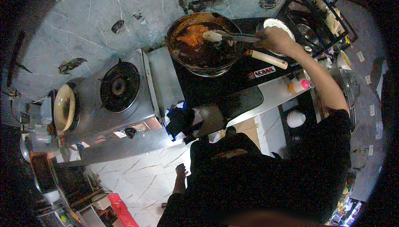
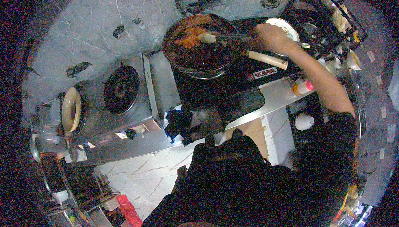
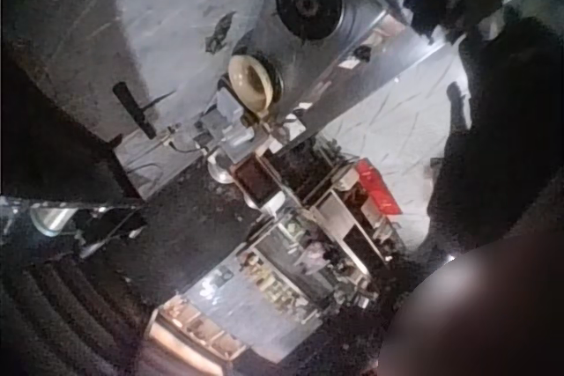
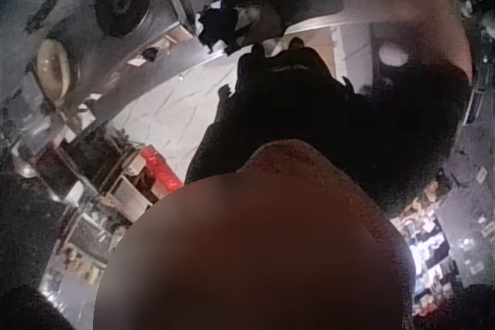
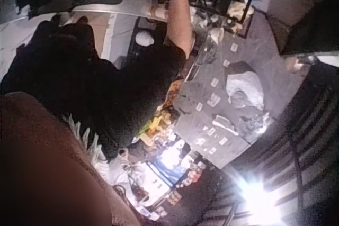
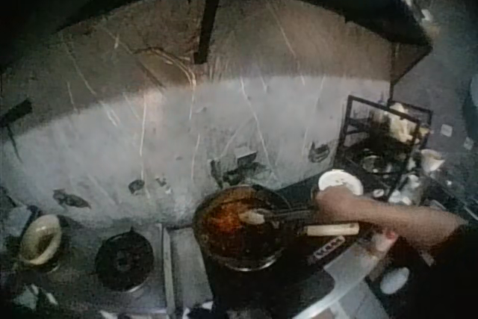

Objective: The person assembles several meal containers by scooping rice and adding various cooked items from stainless steel trays using tongs. The containers are filled with rice, meat, and fried items, then placed on a counter.

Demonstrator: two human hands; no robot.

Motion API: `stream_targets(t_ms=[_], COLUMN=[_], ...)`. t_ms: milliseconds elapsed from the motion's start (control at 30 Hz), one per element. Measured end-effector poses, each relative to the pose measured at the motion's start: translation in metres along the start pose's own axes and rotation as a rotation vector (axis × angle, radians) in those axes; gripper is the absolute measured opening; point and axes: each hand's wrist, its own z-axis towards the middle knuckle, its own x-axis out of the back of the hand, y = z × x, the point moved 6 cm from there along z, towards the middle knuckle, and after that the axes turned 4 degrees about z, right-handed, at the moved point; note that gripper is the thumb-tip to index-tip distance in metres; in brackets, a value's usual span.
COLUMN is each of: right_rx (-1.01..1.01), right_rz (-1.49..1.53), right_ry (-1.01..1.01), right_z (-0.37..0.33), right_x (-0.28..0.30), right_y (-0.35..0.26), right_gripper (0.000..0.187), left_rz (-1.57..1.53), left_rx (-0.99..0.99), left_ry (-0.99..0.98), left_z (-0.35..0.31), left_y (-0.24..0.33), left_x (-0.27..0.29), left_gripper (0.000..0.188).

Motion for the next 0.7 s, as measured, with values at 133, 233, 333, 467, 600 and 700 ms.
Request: stream_targets(t_ms=[133,233,333,467,600,700], right_rx=[-0.508,-0.465,-0.446,-0.398,-0.484,-0.513], right_rz=[0.607,0.725,0.997,1.069,1.084,1.087], right_ry=[-0.584,-0.680,-0.723,-0.715,-0.700,-0.712], right_z=[-0.009,-0.003,0.004,0.020,0.026,0.027], right_x=[-0.001,-0.023,-0.042,-0.056,-0.067,-0.069], right_y=[-0.003,0.004,-0.006,-0.004,0.006,0.009], right_gripper=[0.031,0.032,0.036,0.018,0.021,0.024], left_rz=[0.048,0.069,0.077,0.038,-0.035,-0.091], left_rx=[-0.058,-0.094,-0.112,-0.084,-0.043,-0.039], left_ry=[0.018,-0.008,-0.017,-0.006,0.008,0.012], left_z=[-0.010,-0.010,-0.012,-0.008,-0.002,0.003], left_y=[-0.004,0.002,0.003,0.003,-0.001,-0.003], left_x=[0.003,-0.003,-0.001,0.001,0.004,0.006], left_gripper=[0.010,0.008,0.008,0.008,0.010,0.013])
